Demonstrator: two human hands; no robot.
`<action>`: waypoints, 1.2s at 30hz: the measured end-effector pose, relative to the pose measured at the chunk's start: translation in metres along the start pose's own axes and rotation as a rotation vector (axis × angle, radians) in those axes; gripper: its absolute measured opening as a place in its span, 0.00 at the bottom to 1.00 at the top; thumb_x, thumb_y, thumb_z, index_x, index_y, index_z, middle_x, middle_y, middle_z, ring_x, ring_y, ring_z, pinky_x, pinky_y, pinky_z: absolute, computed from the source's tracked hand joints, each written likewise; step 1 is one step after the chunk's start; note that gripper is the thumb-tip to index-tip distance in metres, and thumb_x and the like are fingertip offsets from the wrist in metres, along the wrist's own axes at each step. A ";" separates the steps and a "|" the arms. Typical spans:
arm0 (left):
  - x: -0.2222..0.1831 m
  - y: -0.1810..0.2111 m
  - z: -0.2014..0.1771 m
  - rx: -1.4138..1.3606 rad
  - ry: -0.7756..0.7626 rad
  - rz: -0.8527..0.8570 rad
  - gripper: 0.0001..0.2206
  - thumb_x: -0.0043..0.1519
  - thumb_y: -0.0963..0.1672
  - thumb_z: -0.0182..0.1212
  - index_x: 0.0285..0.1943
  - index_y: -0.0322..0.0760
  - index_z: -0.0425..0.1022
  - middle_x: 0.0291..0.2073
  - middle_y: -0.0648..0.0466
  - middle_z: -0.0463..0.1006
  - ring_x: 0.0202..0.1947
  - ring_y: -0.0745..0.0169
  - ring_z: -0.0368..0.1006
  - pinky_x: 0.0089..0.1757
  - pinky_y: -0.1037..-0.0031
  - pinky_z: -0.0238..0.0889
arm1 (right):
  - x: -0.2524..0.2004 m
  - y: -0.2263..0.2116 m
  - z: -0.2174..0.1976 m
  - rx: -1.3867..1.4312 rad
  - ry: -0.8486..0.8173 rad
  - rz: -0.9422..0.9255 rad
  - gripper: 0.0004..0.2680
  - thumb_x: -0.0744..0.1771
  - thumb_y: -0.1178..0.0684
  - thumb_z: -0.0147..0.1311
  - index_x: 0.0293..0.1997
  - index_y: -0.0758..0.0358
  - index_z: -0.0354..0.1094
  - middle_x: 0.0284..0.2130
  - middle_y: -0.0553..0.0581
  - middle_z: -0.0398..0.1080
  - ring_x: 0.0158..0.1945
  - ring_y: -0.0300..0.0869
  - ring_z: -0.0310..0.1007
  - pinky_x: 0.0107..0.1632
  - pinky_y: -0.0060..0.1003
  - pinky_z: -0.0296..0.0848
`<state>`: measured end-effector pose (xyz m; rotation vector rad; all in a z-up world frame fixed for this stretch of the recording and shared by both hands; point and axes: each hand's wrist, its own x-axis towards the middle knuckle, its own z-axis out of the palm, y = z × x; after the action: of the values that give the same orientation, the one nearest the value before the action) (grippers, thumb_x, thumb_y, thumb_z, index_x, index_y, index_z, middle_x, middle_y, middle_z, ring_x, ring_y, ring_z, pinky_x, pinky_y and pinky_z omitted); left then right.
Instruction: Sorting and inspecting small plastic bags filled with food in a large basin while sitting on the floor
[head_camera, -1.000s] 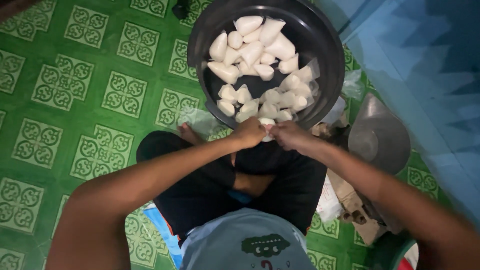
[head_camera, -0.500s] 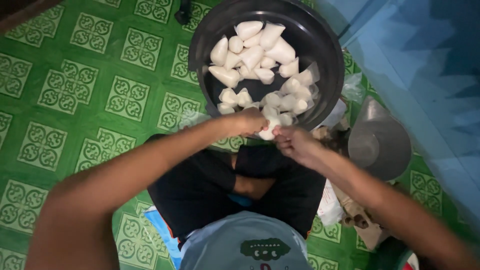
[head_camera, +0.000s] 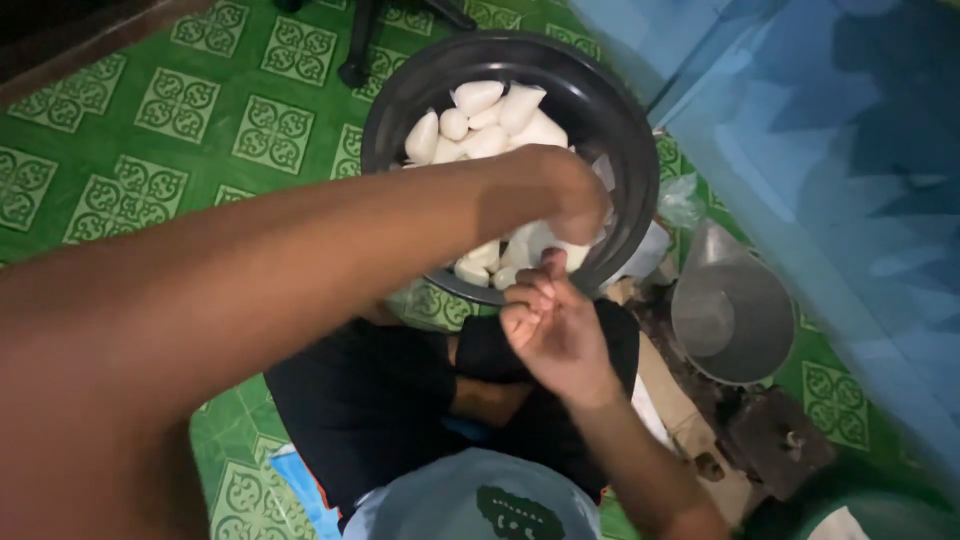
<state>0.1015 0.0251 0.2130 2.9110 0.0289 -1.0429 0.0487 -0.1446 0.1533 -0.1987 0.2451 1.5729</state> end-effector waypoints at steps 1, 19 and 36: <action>0.006 0.009 -0.011 0.070 -0.151 0.121 0.21 0.56 0.48 0.42 0.50 0.37 0.77 0.46 0.49 0.79 0.51 0.54 0.75 0.53 0.59 0.67 | -0.003 0.005 0.010 0.071 -0.043 -0.009 0.03 0.66 0.59 0.53 0.37 0.53 0.69 0.24 0.42 0.54 0.28 0.33 0.54 0.32 0.26 0.53; -0.079 0.210 0.067 1.957 -0.373 -1.176 0.16 0.56 0.53 0.52 0.21 0.46 0.57 0.16 0.59 0.54 0.22 0.66 0.51 0.32 0.73 0.48 | -0.013 -0.054 0.047 -1.308 -1.108 -1.183 0.06 0.67 0.57 0.45 0.31 0.65 0.59 0.26 0.54 0.63 0.30 0.44 0.65 0.34 0.38 0.65; -0.196 0.085 0.089 0.448 1.098 -0.020 0.04 0.54 0.41 0.51 0.29 0.45 0.69 0.18 0.55 0.70 0.17 0.58 0.60 0.27 0.68 0.46 | -0.066 -0.034 0.172 -3.249 -1.635 -1.436 0.06 0.69 0.54 0.43 0.38 0.57 0.68 0.27 0.52 0.64 0.25 0.40 0.59 0.30 0.34 0.63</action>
<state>-0.1031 -0.0649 0.2723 3.4353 -0.1498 0.7336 0.0890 -0.1594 0.3354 0.8126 2.6968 1.1653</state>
